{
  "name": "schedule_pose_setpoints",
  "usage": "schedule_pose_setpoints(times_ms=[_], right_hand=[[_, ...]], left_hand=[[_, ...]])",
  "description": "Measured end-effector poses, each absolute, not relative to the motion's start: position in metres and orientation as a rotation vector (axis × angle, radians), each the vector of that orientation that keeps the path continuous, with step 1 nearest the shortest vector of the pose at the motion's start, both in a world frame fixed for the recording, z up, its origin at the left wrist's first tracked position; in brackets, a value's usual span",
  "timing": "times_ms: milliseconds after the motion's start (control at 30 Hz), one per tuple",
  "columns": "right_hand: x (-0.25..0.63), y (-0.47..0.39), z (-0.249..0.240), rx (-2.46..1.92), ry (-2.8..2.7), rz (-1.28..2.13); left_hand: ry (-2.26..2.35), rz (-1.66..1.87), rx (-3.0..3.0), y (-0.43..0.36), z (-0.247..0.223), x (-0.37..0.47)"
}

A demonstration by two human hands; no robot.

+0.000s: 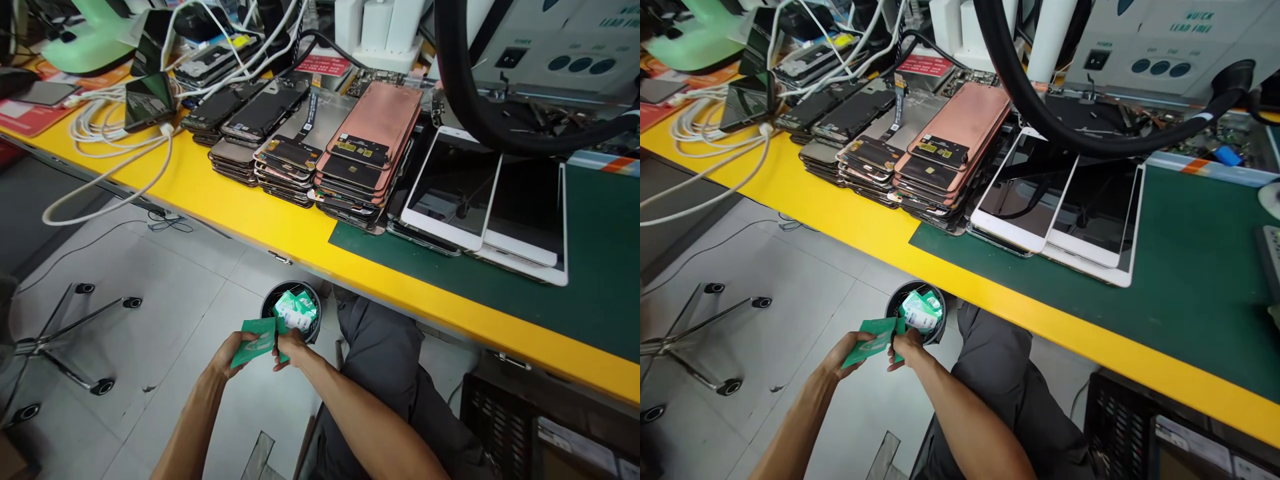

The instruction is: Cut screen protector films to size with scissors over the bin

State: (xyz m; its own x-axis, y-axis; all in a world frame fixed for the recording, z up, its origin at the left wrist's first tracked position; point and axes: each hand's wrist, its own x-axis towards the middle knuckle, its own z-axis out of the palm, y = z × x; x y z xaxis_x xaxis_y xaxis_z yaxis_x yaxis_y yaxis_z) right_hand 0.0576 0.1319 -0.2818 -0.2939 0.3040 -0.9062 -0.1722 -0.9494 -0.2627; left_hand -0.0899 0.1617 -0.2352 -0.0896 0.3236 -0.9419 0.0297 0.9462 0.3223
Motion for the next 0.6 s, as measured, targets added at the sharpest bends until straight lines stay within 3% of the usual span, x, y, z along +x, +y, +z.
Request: schedule_pose_setpoints(times_ms=[600], right_hand=[[0.056, 0.149, -0.306, -1.689, -0.233, 2.544]], left_hand=[[1.659, 0.63, 0.213, 0.132, -0.201, -0.116]])
